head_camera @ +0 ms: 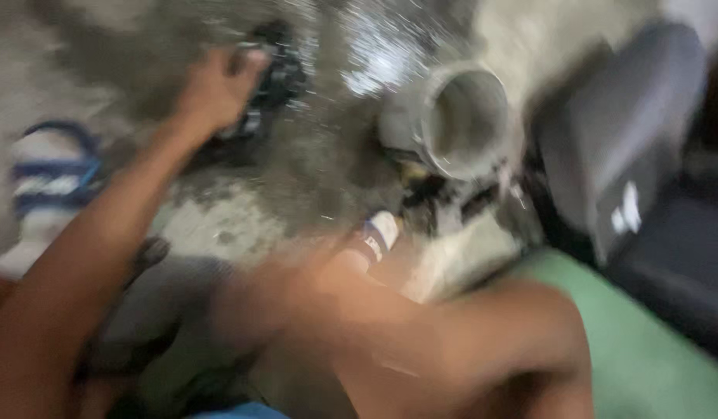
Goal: The person sits on the floor of a workshop and scrubs a black brake caliper with a yellow sponge, repeatedly dipping the sponge into a bucket of water and wiping the caliper's surfaces, turning it to reach different sides.
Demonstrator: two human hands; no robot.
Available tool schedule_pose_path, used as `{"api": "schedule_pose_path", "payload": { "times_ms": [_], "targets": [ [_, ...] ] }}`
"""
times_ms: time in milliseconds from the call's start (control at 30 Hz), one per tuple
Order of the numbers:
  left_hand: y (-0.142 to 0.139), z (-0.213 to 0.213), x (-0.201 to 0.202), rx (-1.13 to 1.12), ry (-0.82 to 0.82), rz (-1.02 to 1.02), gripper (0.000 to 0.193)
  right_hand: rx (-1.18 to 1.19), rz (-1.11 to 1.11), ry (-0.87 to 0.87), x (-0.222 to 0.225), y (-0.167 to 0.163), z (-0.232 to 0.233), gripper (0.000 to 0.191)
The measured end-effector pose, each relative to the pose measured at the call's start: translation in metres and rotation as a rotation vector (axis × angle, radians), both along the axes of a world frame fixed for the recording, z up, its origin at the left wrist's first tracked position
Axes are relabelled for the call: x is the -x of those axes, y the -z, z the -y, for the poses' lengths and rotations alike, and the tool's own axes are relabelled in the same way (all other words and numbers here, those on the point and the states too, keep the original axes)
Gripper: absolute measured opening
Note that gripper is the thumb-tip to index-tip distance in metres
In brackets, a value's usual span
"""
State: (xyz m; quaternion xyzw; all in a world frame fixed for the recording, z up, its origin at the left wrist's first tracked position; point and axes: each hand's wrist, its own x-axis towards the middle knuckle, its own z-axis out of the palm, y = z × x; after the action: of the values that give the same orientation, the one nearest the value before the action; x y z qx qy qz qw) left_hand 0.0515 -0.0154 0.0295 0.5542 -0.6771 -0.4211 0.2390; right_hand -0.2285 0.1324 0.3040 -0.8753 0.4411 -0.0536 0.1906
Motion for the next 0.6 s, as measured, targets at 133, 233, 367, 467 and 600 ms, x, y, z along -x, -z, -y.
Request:
{"api": "schedule_pose_path", "payload": {
  "times_ms": [133,233,367,467,600],
  "targets": [
    [-0.011,-0.005,0.008,-0.180,-0.032,0.062,0.076,0.019,-0.085,0.455,0.131,0.055,0.074,0.036],
    [-0.025,0.000,0.012,-0.037,0.018,0.189,0.081,-0.253,-0.305,0.721,0.233,0.149,0.080,0.038],
    [-0.034,-0.002,0.019,-0.010,0.034,0.277,0.094,-0.304,-0.325,0.833,0.262,0.286,0.040,0.040],
    [-0.034,-0.004,0.020,0.116,0.026,0.351,0.086,-0.138,-0.261,0.795,0.228,0.335,0.036,0.041],
    [-0.031,0.007,0.029,-0.003,0.081,0.319,0.085,-0.302,-0.095,0.832,0.215,0.310,0.061,0.043]
  ]
}}
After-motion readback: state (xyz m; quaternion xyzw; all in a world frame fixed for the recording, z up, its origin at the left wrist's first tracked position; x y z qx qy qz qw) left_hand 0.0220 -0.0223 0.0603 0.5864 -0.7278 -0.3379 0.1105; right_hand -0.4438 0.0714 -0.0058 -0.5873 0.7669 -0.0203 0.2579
